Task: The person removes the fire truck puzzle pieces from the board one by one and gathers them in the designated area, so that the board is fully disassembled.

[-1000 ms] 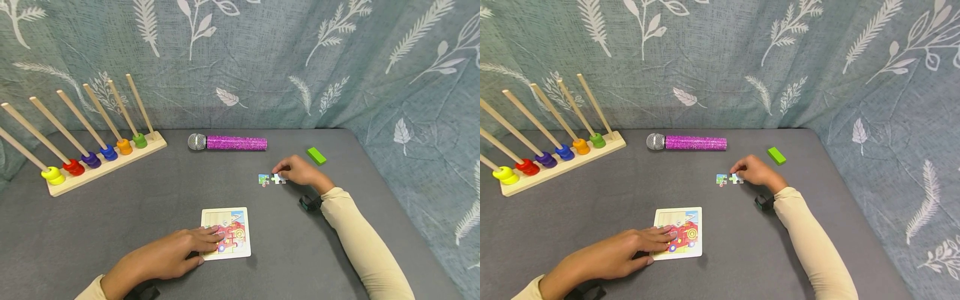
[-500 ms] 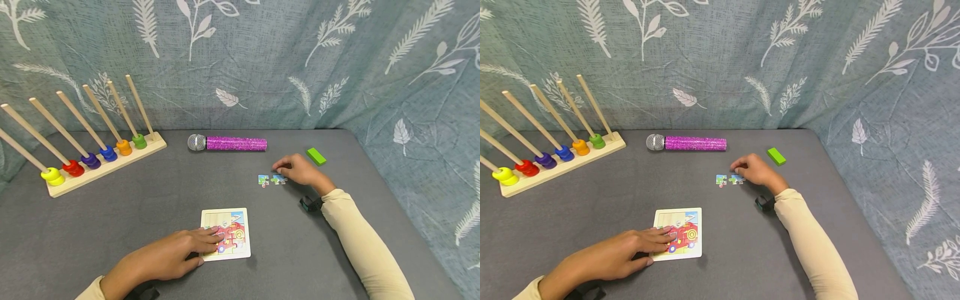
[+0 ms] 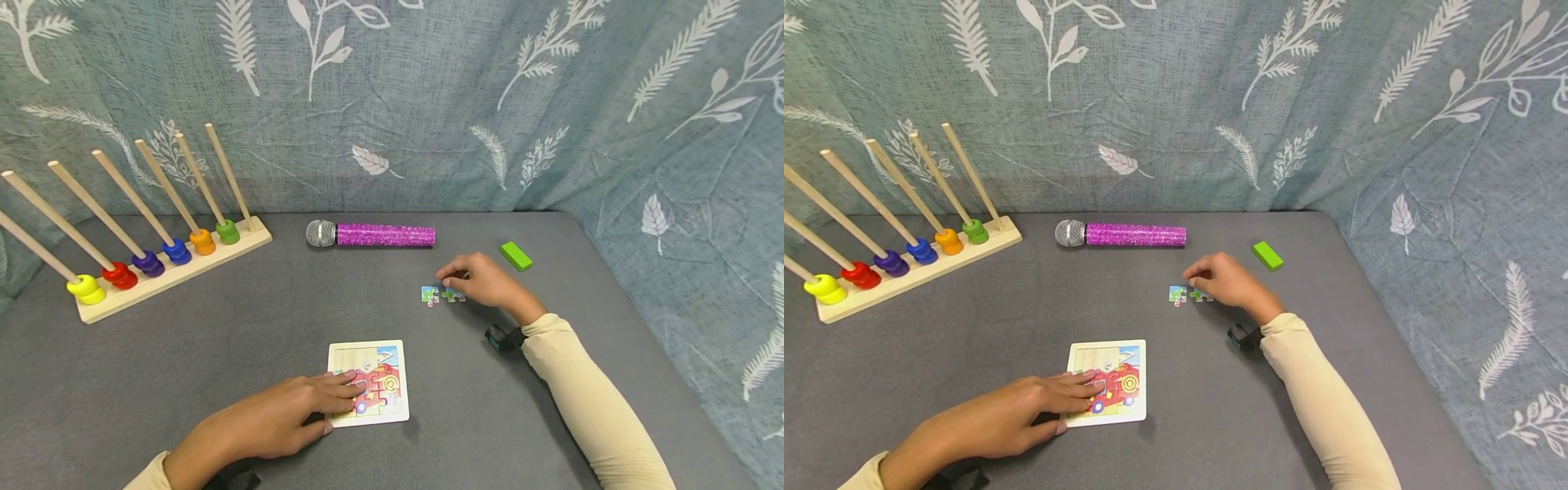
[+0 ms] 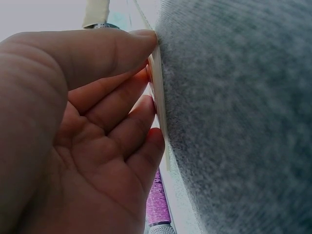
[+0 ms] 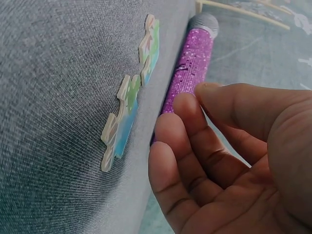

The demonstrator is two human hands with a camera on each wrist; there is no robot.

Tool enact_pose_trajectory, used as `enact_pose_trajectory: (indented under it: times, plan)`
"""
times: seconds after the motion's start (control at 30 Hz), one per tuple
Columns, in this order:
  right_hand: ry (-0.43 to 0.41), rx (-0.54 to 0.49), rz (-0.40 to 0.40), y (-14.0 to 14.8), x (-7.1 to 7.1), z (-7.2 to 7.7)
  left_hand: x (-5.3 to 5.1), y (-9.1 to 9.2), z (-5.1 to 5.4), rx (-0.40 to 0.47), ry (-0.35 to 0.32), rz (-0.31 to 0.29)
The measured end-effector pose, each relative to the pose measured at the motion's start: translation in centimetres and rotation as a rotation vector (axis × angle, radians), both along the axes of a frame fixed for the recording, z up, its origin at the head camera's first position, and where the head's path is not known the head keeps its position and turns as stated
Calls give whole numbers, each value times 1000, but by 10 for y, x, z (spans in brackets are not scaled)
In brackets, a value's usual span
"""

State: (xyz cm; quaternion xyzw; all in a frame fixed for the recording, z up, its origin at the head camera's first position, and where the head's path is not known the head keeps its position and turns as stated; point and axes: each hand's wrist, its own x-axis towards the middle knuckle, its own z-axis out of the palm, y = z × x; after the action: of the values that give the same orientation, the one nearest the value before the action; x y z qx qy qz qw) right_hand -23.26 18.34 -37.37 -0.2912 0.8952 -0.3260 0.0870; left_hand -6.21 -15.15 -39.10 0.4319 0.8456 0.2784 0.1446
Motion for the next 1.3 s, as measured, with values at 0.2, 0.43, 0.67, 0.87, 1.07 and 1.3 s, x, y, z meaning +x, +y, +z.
enact_pose_trajectory:
  times: [0.2, 0.43, 0.67, 0.87, 1.07, 1.3]
  plan:
    - [-11, -18, 8, -2, 5, -2, 0, 0, 0, 4, 21, -3]
    - [-11, -52, 56, -8, 15, -8, 0, 0, -1, -3, 4, -2]
    - [2, -34, 132, -14, 23, -8, -1, 0, 0, -13, -2, -4]
    - [-17, -20, 192, -20, 28, -9, 0, 1, 0, -8, -12, 1]
    - [-71, -24, 209, -27, 32, -8, 0, 2, 0, 2, 10, 0]
    - [-111, -36, 243, -33, 38, -8, 0, 1, -1, 0, 22, -3]
